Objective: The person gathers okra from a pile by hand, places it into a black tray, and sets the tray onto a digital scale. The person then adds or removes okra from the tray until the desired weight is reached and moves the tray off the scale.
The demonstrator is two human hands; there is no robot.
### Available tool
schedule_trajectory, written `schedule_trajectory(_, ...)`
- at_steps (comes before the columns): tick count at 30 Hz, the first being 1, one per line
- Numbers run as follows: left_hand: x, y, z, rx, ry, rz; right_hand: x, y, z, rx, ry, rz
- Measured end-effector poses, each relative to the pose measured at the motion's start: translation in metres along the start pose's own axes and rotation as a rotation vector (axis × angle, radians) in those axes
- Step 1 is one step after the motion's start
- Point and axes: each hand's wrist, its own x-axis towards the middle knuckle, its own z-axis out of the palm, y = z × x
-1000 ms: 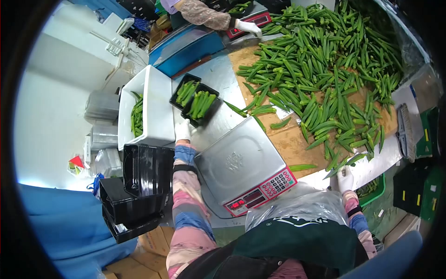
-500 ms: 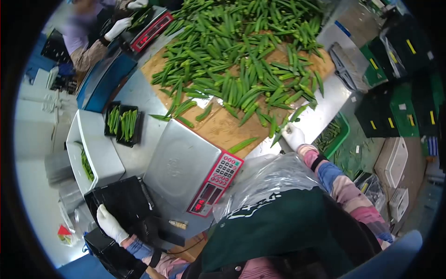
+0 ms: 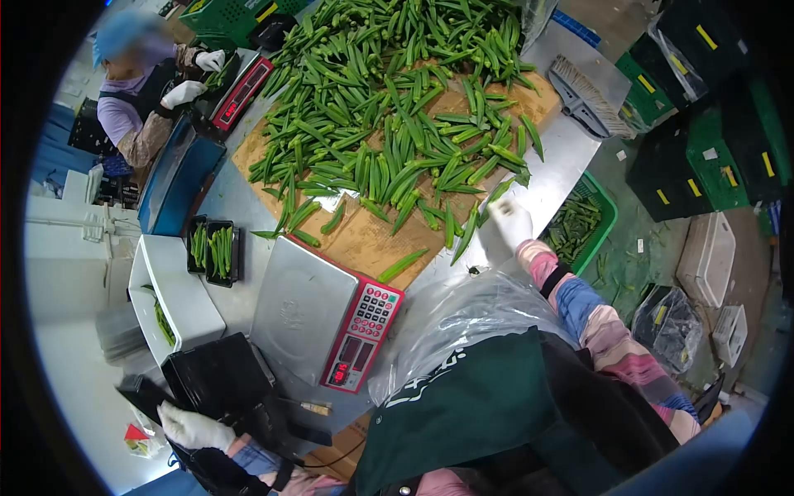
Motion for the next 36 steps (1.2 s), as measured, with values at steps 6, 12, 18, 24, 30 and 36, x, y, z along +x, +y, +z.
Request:
schedule_trajectory(6,-0.143,0.166,0.017,-0.381,-0.703,0.138,0.087,0.048,-0.026,-0.153,0.337,-0.053)
schedule_trajectory(12,-0.188,0.173,0.017,-0.327,-0.947,0.313,0.080,0.073,-0.119,-0.214,0.177,-0.010)
schedule_trajectory(18,-0.183,0.225,0.030,-0.323,-0.811,0.254,0.072,0.105,-0.171,-0.106,0.126,0.069)
schedule_trajectory(24,-0.214,0.357,0.084,-0.626,-0.942,0.379,0.066,0.076,-0.095,-0.060,-0.114,0.069)
schedule_trajectory(30,-0.250,0.447,0.125,-0.884,-1.061,0.504,0.066,0.074,-0.156,0.044,-0.285,0.107)
schedule_trajectory(36,-0.290,0.491,0.151,-0.871,-1.269,0.512,0.059,0.084,-0.253,-0.953,-0.065,-0.086)
